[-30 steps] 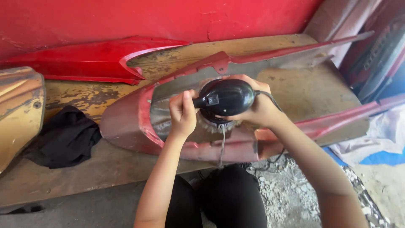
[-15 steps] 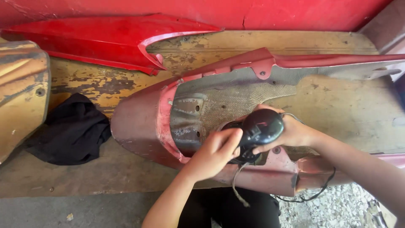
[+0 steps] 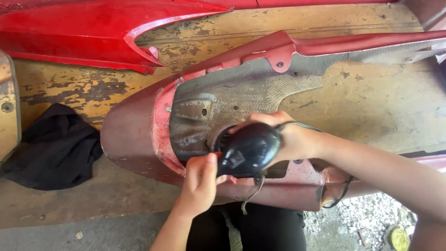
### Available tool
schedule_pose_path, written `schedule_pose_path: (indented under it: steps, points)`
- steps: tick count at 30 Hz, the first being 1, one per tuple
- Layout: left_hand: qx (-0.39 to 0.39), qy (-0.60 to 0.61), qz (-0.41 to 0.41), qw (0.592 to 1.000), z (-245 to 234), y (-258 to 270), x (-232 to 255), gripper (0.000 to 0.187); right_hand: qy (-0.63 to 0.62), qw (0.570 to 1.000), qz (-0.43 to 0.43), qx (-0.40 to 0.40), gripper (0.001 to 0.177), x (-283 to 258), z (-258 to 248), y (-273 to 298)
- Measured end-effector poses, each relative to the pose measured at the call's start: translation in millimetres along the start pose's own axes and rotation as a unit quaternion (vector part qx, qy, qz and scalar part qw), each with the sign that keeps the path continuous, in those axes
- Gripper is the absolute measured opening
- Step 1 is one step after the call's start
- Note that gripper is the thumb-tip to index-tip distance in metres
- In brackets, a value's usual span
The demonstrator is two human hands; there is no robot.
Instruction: The person uses a handheld electric polisher with a buffing pad to smooth the surface of a red car part resting on a wooden workbench. They move the tool back and forth across the part's surface, focusing on different areas throughout the clip.
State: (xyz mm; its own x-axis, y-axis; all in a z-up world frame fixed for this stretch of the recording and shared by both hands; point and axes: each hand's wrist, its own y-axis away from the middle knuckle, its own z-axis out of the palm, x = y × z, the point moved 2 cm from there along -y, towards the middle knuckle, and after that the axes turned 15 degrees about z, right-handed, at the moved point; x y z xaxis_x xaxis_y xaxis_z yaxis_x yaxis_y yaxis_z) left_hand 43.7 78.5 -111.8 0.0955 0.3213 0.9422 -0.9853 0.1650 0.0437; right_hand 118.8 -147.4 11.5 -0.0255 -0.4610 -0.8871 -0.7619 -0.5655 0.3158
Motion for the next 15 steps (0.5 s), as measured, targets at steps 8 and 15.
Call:
schedule_pose_path:
  steps: [8,15]
  points:
    - [-0.22,-0.228,0.07,0.946,24,-13,27,0.05,0.037,0.996,-0.076,0.02,0.055,30,-10,11]
    - [-0.041,-0.088,0.149,0.984,1,-26,35,0.037,0.073,0.997,0.009,0.035,0.068,8,-3,-16]
